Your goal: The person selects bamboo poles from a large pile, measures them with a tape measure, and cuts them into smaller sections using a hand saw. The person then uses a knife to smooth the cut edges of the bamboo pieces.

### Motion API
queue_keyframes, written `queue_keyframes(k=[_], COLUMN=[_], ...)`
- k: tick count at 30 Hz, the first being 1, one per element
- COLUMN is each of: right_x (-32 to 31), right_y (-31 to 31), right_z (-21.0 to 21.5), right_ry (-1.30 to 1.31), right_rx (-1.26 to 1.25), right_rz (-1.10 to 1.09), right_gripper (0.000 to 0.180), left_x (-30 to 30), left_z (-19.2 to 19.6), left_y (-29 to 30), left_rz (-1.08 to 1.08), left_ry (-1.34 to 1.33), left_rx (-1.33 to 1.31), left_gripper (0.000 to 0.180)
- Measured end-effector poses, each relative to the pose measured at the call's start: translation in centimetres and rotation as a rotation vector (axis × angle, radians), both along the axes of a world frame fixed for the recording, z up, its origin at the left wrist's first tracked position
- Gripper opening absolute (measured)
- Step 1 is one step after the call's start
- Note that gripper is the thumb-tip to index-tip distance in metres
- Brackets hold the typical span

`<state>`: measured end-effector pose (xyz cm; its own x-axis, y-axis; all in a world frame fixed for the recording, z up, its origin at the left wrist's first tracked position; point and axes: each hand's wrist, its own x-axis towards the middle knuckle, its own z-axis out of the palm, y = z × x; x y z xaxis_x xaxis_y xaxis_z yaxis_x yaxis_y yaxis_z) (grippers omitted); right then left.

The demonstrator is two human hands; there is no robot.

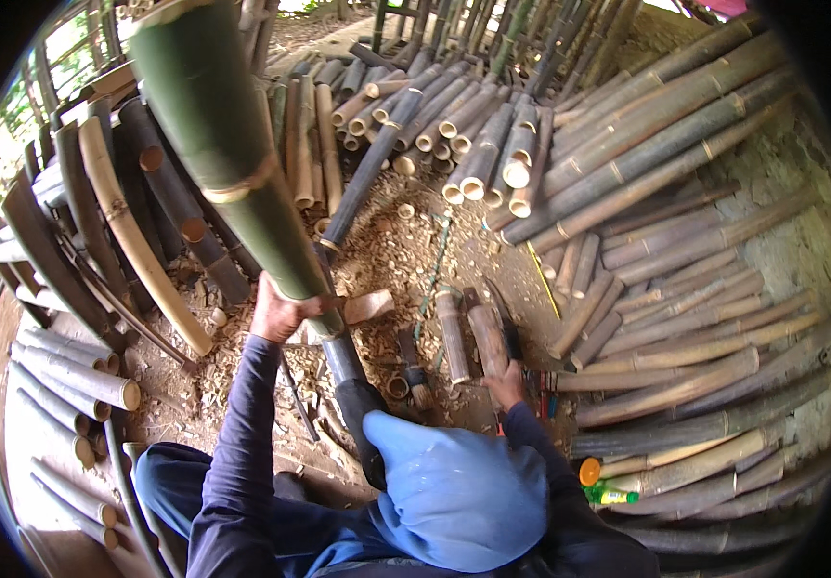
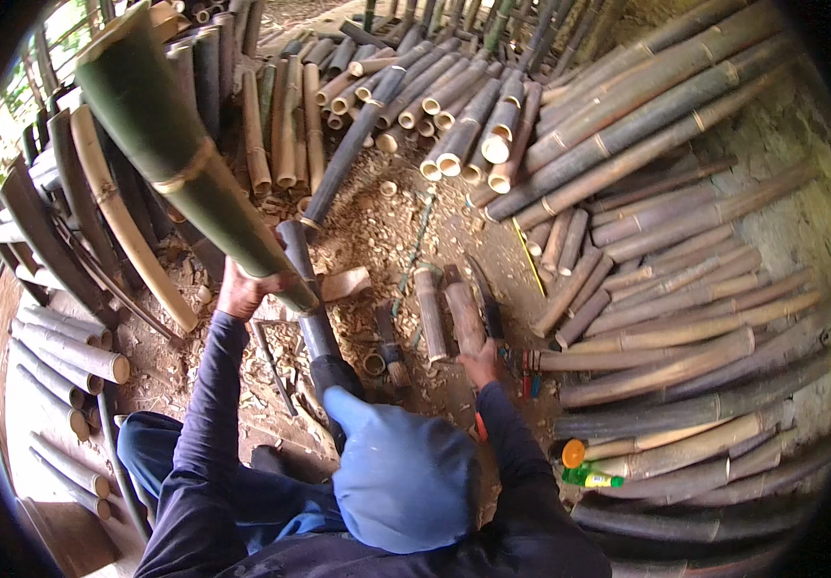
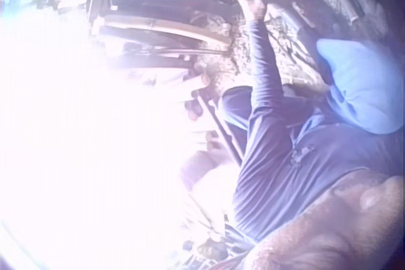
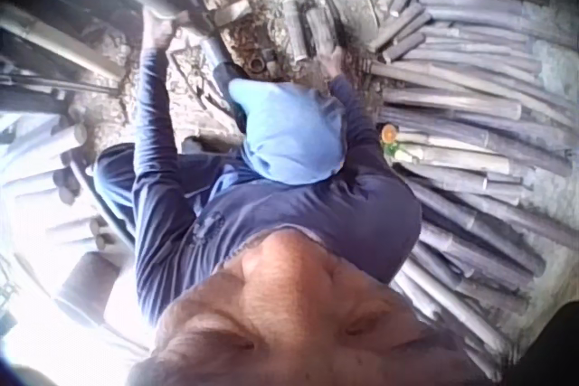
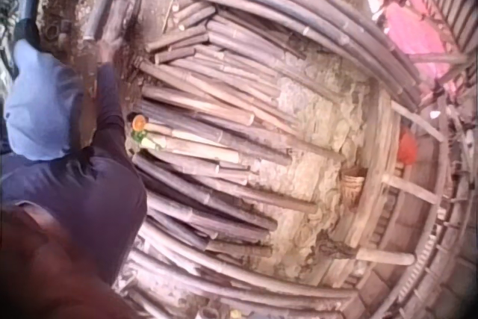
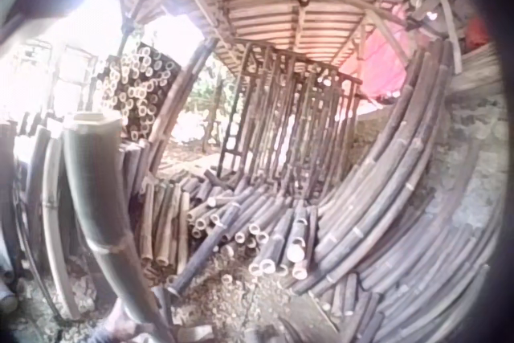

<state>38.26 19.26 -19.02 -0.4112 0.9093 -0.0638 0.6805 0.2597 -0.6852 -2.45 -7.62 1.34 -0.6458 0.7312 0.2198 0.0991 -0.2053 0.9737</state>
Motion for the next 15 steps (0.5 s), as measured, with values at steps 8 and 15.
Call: queue_keyframes(k=[8,15], right_x=[-10.7,-27.0], right_y=[0.4,-10.7], right_z=[9.3,24.7], right_ry=[0.229,0.722], right_rx=[0.121,-0.007], right_rz=[0.259,0.878], right_gripper=[0.083,0.080], left_x=[0.7,-0.4], left_z=[-2.4,-12.1], left_y=[5.0,4.0], left_rz=[-0.061,0.038], left_ry=[0.090,0.399], left_rx=[0.243,-0.066], left_gripper=[0.075,0.106])
